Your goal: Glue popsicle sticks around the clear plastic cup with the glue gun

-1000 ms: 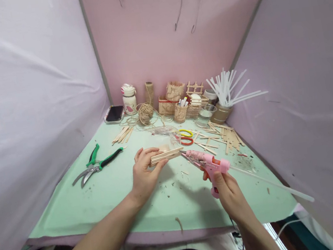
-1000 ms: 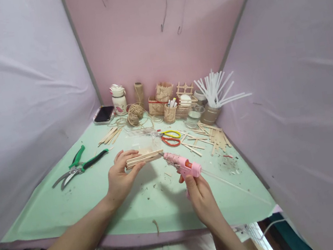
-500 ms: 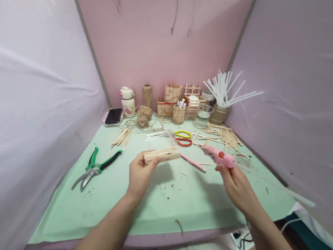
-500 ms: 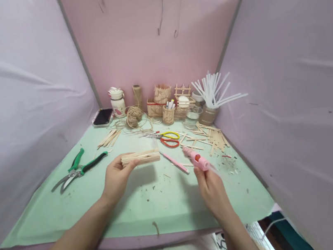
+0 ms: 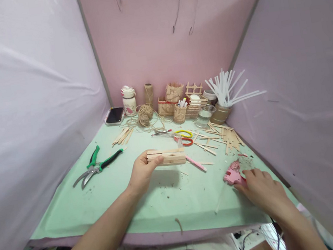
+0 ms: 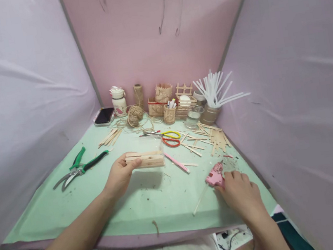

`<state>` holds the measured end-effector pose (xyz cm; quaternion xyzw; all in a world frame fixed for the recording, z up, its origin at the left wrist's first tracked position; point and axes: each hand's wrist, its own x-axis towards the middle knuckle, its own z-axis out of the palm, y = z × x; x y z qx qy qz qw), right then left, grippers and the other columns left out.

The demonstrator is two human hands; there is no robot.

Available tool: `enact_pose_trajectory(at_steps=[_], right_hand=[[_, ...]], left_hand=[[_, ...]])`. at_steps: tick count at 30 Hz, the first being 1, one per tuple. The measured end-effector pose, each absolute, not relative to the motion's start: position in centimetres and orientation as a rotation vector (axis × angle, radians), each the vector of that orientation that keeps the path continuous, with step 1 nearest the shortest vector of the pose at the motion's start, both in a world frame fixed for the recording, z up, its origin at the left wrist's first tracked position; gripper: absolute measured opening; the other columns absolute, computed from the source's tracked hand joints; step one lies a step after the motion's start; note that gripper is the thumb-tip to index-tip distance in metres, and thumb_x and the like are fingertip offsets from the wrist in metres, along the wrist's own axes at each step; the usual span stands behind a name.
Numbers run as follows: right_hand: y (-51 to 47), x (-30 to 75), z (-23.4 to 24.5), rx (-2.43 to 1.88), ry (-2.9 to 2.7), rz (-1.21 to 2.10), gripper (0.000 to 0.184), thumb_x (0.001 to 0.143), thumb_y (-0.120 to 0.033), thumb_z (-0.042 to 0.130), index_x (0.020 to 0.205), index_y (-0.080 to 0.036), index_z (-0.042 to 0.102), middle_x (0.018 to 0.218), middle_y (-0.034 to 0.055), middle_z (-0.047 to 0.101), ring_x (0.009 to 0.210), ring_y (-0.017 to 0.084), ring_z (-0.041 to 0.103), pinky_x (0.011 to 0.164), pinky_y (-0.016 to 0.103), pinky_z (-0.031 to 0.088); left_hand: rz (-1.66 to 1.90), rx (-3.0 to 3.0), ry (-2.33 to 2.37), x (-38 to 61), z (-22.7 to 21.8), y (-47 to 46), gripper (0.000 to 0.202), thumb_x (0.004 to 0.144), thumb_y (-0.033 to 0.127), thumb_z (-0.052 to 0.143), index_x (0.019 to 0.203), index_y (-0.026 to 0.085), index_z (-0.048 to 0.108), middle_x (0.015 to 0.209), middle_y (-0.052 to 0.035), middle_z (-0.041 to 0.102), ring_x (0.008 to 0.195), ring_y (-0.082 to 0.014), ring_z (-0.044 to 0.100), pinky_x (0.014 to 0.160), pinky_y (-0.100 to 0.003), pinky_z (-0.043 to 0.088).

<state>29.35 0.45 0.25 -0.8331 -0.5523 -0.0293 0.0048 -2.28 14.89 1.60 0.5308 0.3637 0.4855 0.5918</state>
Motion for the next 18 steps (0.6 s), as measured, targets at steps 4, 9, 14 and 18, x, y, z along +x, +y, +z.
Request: enact_pose_trajectory(at_steps=[4,9,14,18], right_hand=[[2.0,24.8,3.8,-1.934,-1.675,-0.158,0.032,0.089,-0.044,0.053,0.110,-0.022,0.064,0.108,0.0125,0.067,0.101,0.032,0.059,0.089,0.050,0.041],[6.5,18.0,4.9,-1.357,-1.509,0.181,0.013,0.092,-0.032,0.056,0.098,-0.025,0.064,0.101,0.0054,0.069,0.099,0.022,0.061,0.091,0.038,0.043],[9.1,17.4,2.2,-1.233,-1.409,0.341,0.011,0.090,-0.029,0.056,0.094,-0.023,0.064,0.099,0.0051,0.067,0.099,0.021,0.060,0.091,0.037,0.044],[9.4,17.7,1.5,-1.231,-1.416,0.380,0.011,0.090,-0.028,0.055,0.093,-0.023,0.064,0.097,0.0045,0.067,0.097,0.020,0.061,0.091,0.036,0.044]], left_hand=[[1.105,1.317,0.890,-2.1,1.9,14.5,0.032,0.071,0.042,0.076,0.086,0.016,0.066,0.080,-0.0015,0.068,0.076,-0.0165,0.060,0.069,-0.025,0.044],[1.095,1.376,0.923,-2.2,2.0,14.2,0.030,0.072,0.041,0.075,0.086,0.016,0.066,0.080,-0.0014,0.068,0.075,-0.0166,0.061,0.070,-0.025,0.045],[1.138,1.407,0.938,-2.1,1.7,14.5,0.030,0.073,0.040,0.074,0.089,0.016,0.065,0.081,-0.0012,0.068,0.076,-0.0166,0.060,0.071,-0.026,0.046],[1.125,1.436,0.951,-2.0,1.5,14.6,0.031,0.074,0.041,0.073,0.089,0.016,0.064,0.080,-0.0010,0.067,0.075,-0.0160,0.059,0.070,-0.026,0.045]])
